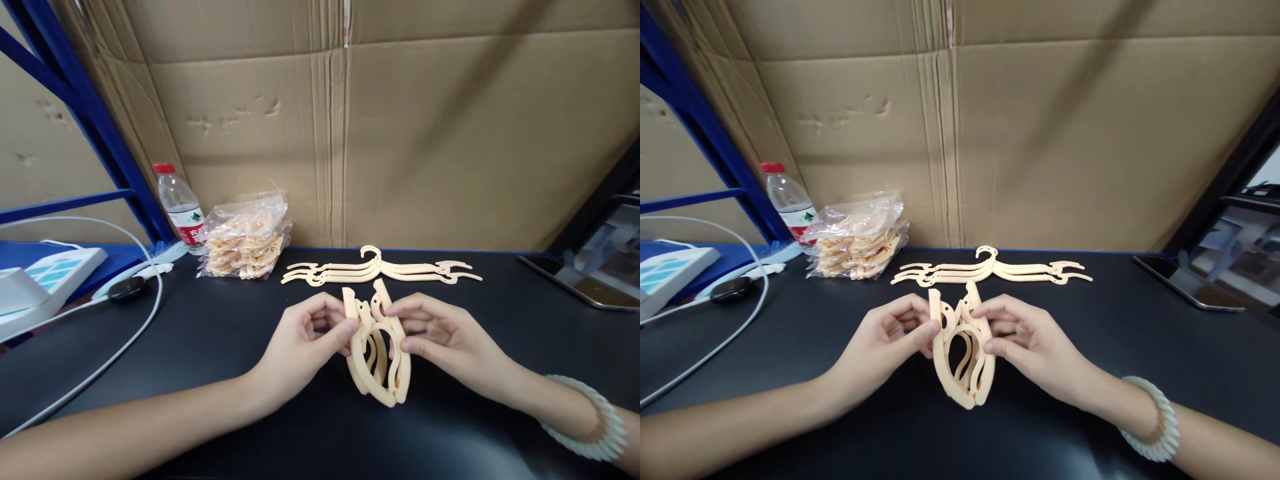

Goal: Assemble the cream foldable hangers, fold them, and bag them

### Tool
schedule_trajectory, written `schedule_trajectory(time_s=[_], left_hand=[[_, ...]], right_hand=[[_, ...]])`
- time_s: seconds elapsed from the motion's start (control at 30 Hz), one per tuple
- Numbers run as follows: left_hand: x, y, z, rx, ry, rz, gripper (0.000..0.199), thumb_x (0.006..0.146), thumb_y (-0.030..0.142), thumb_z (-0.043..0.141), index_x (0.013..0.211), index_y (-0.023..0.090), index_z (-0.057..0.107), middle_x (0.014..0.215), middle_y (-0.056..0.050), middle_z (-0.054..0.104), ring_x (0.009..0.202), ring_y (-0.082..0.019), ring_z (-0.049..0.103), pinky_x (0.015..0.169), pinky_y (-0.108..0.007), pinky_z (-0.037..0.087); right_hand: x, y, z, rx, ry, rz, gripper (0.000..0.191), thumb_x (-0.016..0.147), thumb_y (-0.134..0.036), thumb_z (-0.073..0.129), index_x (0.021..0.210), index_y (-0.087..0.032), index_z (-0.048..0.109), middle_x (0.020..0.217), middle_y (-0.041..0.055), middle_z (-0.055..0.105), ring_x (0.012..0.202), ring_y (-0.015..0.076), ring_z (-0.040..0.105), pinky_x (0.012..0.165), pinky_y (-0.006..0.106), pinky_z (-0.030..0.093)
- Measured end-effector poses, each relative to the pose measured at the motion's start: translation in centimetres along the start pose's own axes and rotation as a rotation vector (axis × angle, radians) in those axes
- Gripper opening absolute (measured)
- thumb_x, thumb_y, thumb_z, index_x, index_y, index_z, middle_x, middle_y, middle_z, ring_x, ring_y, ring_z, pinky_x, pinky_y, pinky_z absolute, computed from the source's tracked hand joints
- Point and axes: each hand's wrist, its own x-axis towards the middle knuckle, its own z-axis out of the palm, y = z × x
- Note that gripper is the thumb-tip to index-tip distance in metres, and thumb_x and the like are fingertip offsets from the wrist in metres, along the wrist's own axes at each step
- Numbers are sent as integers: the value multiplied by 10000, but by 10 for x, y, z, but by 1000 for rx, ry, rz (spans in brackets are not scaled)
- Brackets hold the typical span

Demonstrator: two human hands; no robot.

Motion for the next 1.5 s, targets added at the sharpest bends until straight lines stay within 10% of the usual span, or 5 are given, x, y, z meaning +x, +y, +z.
schedule_trajectory(time_s=[0.4, 1.13, 1.3, 1.5], left_hand=[[0, -1, -1, -21, 36, -73, 245, 819, 349, 682, 842, 128, 577, 746, -22, 657, 676, -123, 635, 630, -228, 550], [1, -8, 2, 76, -53, -18, 211, 824, 324, 668, 822, 132, 581, 646, 24, 570, 569, -91, 546, 545, -213, 513], [-3, -10, -4, 294, -3, 127, 143, 867, 278, 600, 954, 168, 577, 901, -37, 636, 822, -160, 628, 717, -285, 547], [-17, -8, -6, 903, -478, 445, 328, 873, 254, 591, 1190, 173, 564, 1234, -103, 599, 1197, -244, 517, 1031, -390, 431]], right_hand=[[0, -6, -5, -204, 42, -133, 128, 887, -197, 627, 953, -239, 729, 938, 35, 647, 846, 138, 629, 754, 234, 534], [-4, -7, 5, -330, -143, -43, 331, 942, -228, 544, 1258, -309, 600, 1006, 39, 553, 840, 127, 574, 681, 225, 505], [-2, -6, -9, -287, -3, 8, 339, 904, -303, 601, 1242, -289, 617, 1072, 60, 582, 974, 185, 583, 763, 280, 541], [1, 0, -40, -380, 101, 157, 352, 840, -386, 652, 1146, -211, 654, 1044, 76, 625, 952, 222, 596, 788, 352, 538]])
